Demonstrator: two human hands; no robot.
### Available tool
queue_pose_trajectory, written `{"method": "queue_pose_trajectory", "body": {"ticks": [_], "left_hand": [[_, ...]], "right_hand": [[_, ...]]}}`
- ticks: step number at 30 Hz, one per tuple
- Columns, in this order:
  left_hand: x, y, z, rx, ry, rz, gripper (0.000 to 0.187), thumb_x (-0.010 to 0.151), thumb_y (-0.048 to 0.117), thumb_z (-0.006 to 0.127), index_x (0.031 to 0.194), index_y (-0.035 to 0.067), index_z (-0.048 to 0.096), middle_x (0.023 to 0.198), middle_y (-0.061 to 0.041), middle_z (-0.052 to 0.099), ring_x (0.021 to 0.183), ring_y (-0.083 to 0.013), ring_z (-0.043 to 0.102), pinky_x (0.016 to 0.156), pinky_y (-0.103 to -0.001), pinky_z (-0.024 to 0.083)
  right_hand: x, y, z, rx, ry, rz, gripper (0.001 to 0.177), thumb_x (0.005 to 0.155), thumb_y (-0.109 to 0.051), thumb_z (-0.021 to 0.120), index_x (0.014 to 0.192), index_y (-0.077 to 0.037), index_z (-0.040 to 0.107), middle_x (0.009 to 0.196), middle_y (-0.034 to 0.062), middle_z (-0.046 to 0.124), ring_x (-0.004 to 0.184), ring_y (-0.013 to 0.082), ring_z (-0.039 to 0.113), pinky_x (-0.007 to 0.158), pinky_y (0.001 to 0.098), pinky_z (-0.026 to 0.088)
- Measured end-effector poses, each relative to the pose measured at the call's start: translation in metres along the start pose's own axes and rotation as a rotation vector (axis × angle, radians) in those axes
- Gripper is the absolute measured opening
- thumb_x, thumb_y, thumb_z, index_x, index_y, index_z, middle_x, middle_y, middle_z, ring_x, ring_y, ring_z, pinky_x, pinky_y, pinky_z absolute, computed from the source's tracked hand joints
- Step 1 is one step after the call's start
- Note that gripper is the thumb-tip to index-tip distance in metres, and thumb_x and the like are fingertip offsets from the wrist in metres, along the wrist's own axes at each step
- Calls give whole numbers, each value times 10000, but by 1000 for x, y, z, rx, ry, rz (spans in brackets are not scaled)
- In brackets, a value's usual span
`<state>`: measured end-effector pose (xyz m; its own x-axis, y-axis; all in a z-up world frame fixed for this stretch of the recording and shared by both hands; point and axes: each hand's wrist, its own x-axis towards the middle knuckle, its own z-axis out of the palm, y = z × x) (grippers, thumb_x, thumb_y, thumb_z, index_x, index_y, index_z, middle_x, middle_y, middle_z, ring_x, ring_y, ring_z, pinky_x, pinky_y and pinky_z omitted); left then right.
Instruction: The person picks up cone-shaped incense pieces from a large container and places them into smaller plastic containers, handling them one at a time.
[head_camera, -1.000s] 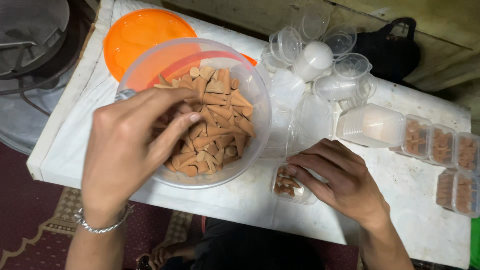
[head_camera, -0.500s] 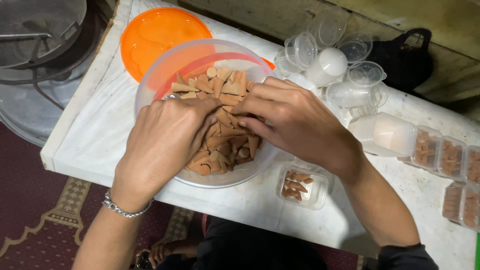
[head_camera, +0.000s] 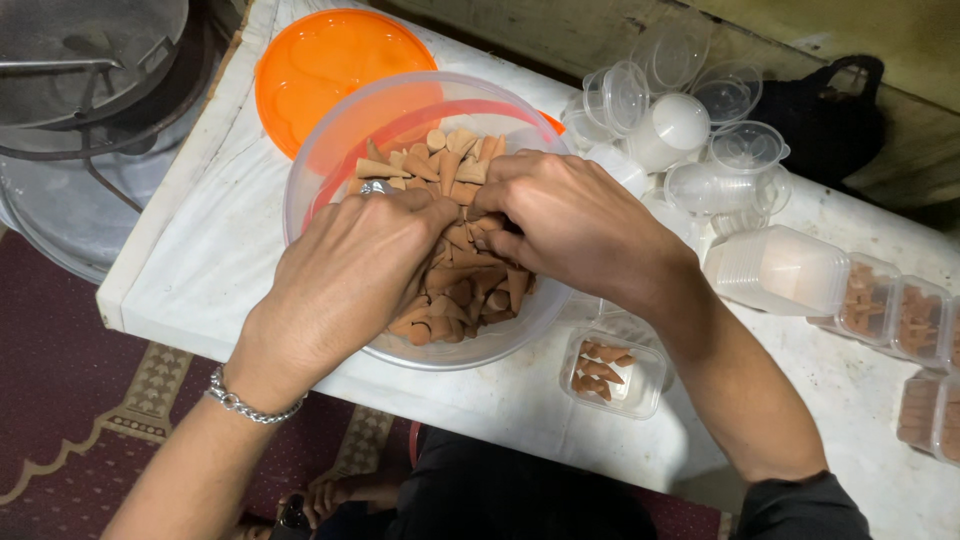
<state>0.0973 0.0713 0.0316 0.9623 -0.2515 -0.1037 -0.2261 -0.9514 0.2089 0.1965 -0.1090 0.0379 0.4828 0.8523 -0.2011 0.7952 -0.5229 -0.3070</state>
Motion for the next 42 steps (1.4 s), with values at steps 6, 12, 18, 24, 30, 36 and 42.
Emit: {"method": "queue_pose_trajectory", "body": {"ticks": [6,12,18,24,30,36,42], "left_hand": [[1,-2,6,25,81,36,164,836,14,547,983,77,583,915,-122,578,700,-470,638,539,-581,499],[2,-1,4,-17,0,31,76,855,-17,552,858,58,567,880,-116,586,696,-475,619,531,-559,480],[3,-2,6,22,59,65,141,840,-1,540,957,78,541,889,-120,614,678,-481,629,495,-574,476],[4,-1,5,-16,17,52,109,950,160,555,928,56,579,866,-156,611,694,-495,631,519,-578,471],[3,-2,6,-5,40,43,67,941,111,537,966,61,574,899,-122,597,654,-486,622,515,-581,476],[-1,1,1,-73,68,20,226,1036,205,483,859,71,523,832,-88,603,693,-412,628,546,-543,484],[0,2,-3,-13,-38,-19,160,1018,241,514,973,88,530,935,-77,628,704,-435,660,540,-573,518]], "right_hand": [[0,2,4,-31,28,-25,88,910,-197,615,893,-115,644,893,56,610,824,308,589,611,490,459],[-3,1,1,134,178,-56,114,763,-155,552,749,-120,444,678,4,530,635,219,456,585,390,364],[-9,0,4,263,346,-112,122,778,-86,600,811,-102,484,646,12,514,565,168,441,568,318,384],[-11,1,7,366,460,-154,126,787,-54,611,837,-103,505,665,-3,481,578,137,419,605,275,388],[-15,0,11,468,581,-160,103,839,-34,633,865,-99,556,749,-41,539,654,82,491,674,230,419],[-51,12,16,532,908,-404,94,929,-45,600,916,48,592,852,175,700,733,236,705,638,286,543],[-126,31,23,547,980,-349,103,866,-45,620,920,-16,536,747,100,669,742,218,754,619,266,564]]}}
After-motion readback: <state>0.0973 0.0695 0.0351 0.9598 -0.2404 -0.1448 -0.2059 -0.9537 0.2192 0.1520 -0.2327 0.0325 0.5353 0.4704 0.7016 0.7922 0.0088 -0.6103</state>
